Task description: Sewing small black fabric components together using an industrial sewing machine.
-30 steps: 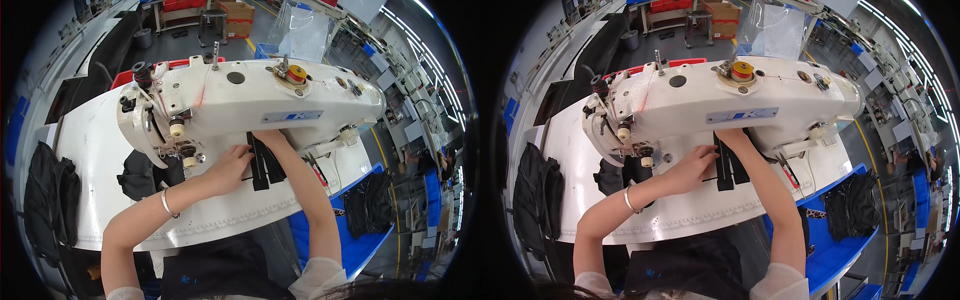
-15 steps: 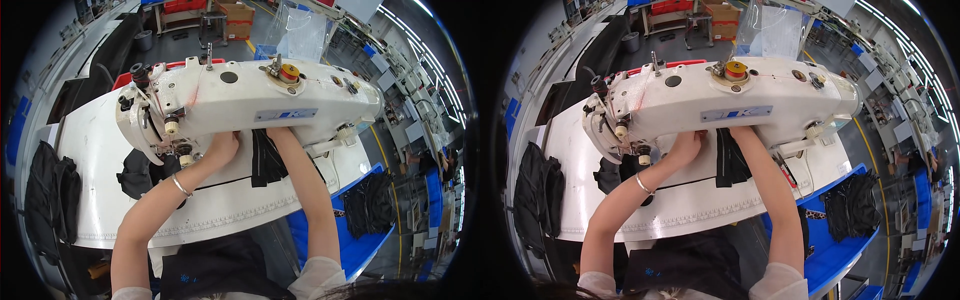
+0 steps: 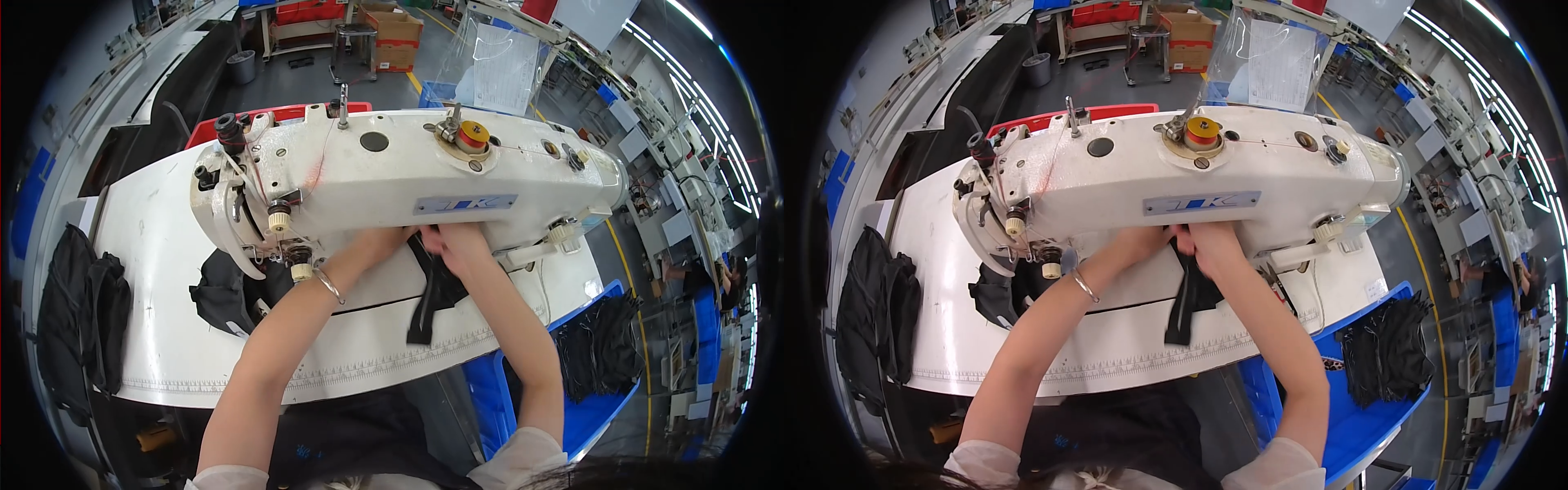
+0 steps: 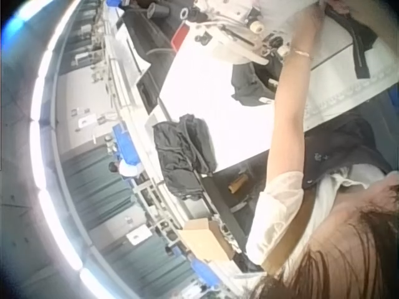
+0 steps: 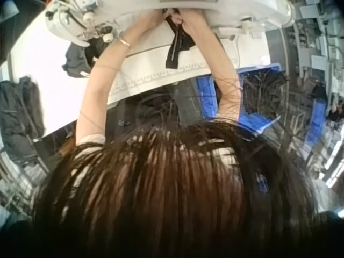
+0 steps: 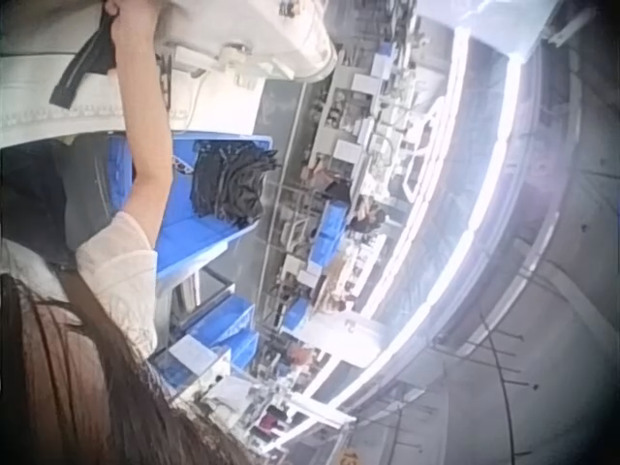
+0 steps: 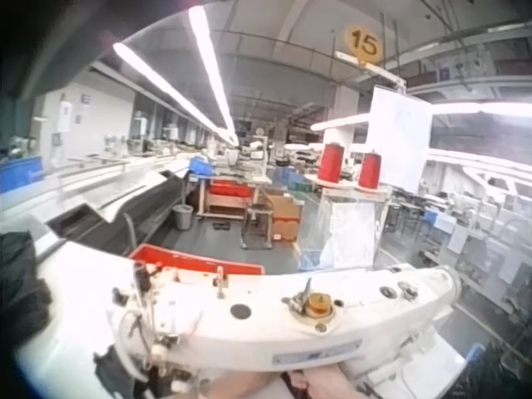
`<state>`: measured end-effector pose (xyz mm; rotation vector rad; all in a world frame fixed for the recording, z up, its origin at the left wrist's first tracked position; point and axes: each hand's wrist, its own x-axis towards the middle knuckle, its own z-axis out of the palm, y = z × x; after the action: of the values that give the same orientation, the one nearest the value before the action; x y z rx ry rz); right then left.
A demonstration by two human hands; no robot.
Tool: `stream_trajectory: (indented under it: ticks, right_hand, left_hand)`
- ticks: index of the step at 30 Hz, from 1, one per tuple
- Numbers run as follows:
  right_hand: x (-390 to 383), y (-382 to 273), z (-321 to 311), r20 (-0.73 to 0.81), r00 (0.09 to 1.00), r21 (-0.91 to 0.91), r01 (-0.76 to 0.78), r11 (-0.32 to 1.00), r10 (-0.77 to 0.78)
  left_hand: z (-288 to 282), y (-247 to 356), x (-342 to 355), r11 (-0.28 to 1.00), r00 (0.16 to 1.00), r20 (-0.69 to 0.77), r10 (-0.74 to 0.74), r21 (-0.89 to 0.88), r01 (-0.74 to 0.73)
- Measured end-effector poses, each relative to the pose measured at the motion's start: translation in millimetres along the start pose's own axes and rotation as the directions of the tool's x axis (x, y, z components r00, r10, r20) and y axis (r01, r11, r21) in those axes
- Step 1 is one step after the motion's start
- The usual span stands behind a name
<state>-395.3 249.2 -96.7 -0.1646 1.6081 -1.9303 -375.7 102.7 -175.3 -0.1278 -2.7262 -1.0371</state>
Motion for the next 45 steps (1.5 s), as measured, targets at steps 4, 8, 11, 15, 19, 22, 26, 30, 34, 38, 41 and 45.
stream_trajectory:
  ticks: [4, 8, 11, 15, 19, 22, 26, 30, 34, 38, 41, 45]
  right_hand:
    - [-146.1, -40.4, -4.5, 0.087, 0.995, -0.013, -0.042, 0.999, 0.043]
    - [-207.2, -21.7, -6.5, 0.133, 0.983, -0.078, -0.118, 0.99, 0.128]
    - [-217.5, 15.5, -2.1, 0.171, 0.98, -0.144, -0.081, 0.986, 0.106]
    - [-222.0, 38.5, 17.2, 0.293, 0.956, -0.127, 0.042, 0.991, -0.003]
    - [-210.7, 62.4, 46.2, 0.489, 0.872, -0.233, 0.143, 0.962, -0.011]
    - [-201.6, 72.4, 76.4, 0.514, 0.841, -0.306, 0.363, 0.88, -0.168]
    - [-190.2, 75.6, 115.2, 0.442, 0.744, -0.182, 0.621, 0.763, -0.5]
    - [-192.0, 80.9, 132.5, 0.425, 0.724, -0.138, 0.645, 0.752, -0.543]
    - [-196.5, 79.7, 140.4, 0.416, 0.729, -0.115, 0.635, 0.764, -0.544]
    - [-198.2, 87.5, 146.2, 0.392, 0.681, -0.21, 0.721, 0.66, -0.619]
    - [-200.6, 101.7, 153.7, 0.312, 0.634, -0.157, 0.769, 0.62, -0.708]
    - [-205.1, 92.0, 145.5, -0.269, 0.827, 0.459, 0.561, 0.689, -0.494]
  left_hand:
    - [-8.2, 7.7, -6.9, 0.994, 0.997, -0.019, 0.075, 0.078, -0.073]
    - [-13.3, 38.7, -24.3, 0.98, 0.978, -0.088, 0.189, 0.084, -0.182]
    - [-43.9, 94.9, -66.9, 0.777, 0.905, 0.38, 0.191, -0.621, 0.097]
    - [-122.4, 121.0, -149.6, 0.616, 0.632, 0.762, 0.145, -0.569, 0.545]
    - [-165.2, 100.1, -220.0, 0.646, 0.888, 0.46, 0.018, -0.683, 0.341]
    - [-170.0, 112.8, -256.3, 0.823, 0.99, 0.026, -0.135, -0.554, 0.127]
    - [-158.5, 111.8, -276.5, 0.825, 0.967, -0.241, -0.084, -0.561, -0.068]
    - [-158.3, 103.5, -290.4, 0.754, 0.926, -0.321, -0.198, -0.653, -0.065]
    - [-161.5, 96.3, -298.5, 0.733, 0.952, -0.268, -0.145, -0.676, -0.079]
    - [-149.5, 98.4, -298.9, 0.7, 0.915, -0.327, -0.235, -0.71, -0.075]
    - [-127.3, 100.5, -300.2, 0.762, 0.844, -0.498, -0.2, -0.62, -0.185]
    - [-145.6, 81.0, -311.1, 0.173, 0.67, -0.35, -0.654, -0.932, -0.318]
